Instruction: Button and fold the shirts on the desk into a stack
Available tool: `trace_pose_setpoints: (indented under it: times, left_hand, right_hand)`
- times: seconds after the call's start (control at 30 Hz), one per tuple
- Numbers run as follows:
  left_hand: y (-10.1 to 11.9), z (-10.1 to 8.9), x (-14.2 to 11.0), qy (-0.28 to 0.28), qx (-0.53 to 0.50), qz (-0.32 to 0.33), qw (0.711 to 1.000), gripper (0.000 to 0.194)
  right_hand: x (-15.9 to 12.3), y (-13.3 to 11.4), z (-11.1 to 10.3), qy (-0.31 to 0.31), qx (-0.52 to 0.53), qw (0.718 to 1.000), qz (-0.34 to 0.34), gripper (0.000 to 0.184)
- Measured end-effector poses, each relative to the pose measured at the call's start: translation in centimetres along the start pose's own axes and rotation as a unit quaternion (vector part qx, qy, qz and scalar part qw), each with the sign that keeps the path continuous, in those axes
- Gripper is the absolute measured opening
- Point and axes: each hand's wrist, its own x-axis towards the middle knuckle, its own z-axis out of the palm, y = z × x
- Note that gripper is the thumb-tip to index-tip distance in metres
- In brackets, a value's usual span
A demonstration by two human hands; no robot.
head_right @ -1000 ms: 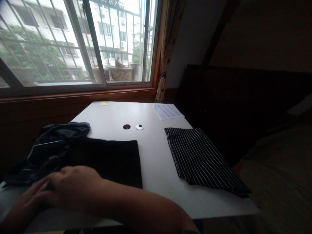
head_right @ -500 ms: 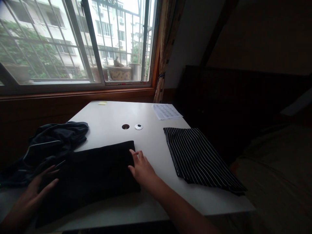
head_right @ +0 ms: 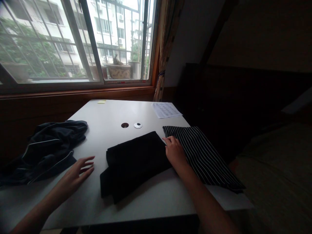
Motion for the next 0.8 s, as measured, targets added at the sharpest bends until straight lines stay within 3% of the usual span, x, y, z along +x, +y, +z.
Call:
trace_pose_setpoints:
  times: [0.1, 0.17, 0.23, 0.3, 0.4, 0.6, 0.7, 0.8]
  left_hand:
    - [0.4, 0.5, 3.7, -0.013, 0.034, 0.029, 0.999, 0.051]
    - [0.5, 1.1, 6.3, -0.037, 0.053, 0.034, 0.997, 0.053]
    - [0.7, 1.9, 8.6, -0.065, 0.098, 0.042, 0.992, 0.053]
    - [1.0, 2.6, 10.4, -0.087, 0.151, 0.044, 0.984, 0.05]
    - [1.8, 3.2, 12.0, -0.109, 0.186, 0.03, 0.976, 0.04]
    - [2.3, 3.3, 12.7, -0.128, 0.171, 0.009, 0.977, 0.029]
    - [2.3, 3.2, 12.5, -0.121, 0.139, 0.001, 0.983, 0.033]
    - [3.1, 2.7, 12.1, -0.114, 0.09, -0.011, 0.989, 0.037]
  right_hand:
    - [-1.5, -2.0, -0.9, 0.012, 0.031, 0.997, -0.071, 0.017]
    - [-3.0, -4.9, -0.8, -0.04, 0.1, 0.979, -0.171, 0.007]
    - [-4.7, -7.8, -0.3, -0.112, 0.135, 0.944, -0.279, 0.012]
    - [-6.0, -10.2, 0.3, -0.133, 0.138, 0.921, -0.338, 0.028]
    - [-7.1, -12.1, 0.9, -0.122, 0.106, 0.909, -0.384, 0.034]
    - [-7.4, -13.5, 1.4, -0.078, 0.058, 0.874, -0.476, 0.011]
    - [-7.5, -13.9, 1.9, -0.048, 0.082, 0.877, -0.471, 0.015]
    - [-7.5, -14.1, 1.6, 0.005, 0.157, 0.894, -0.421, 0.008]
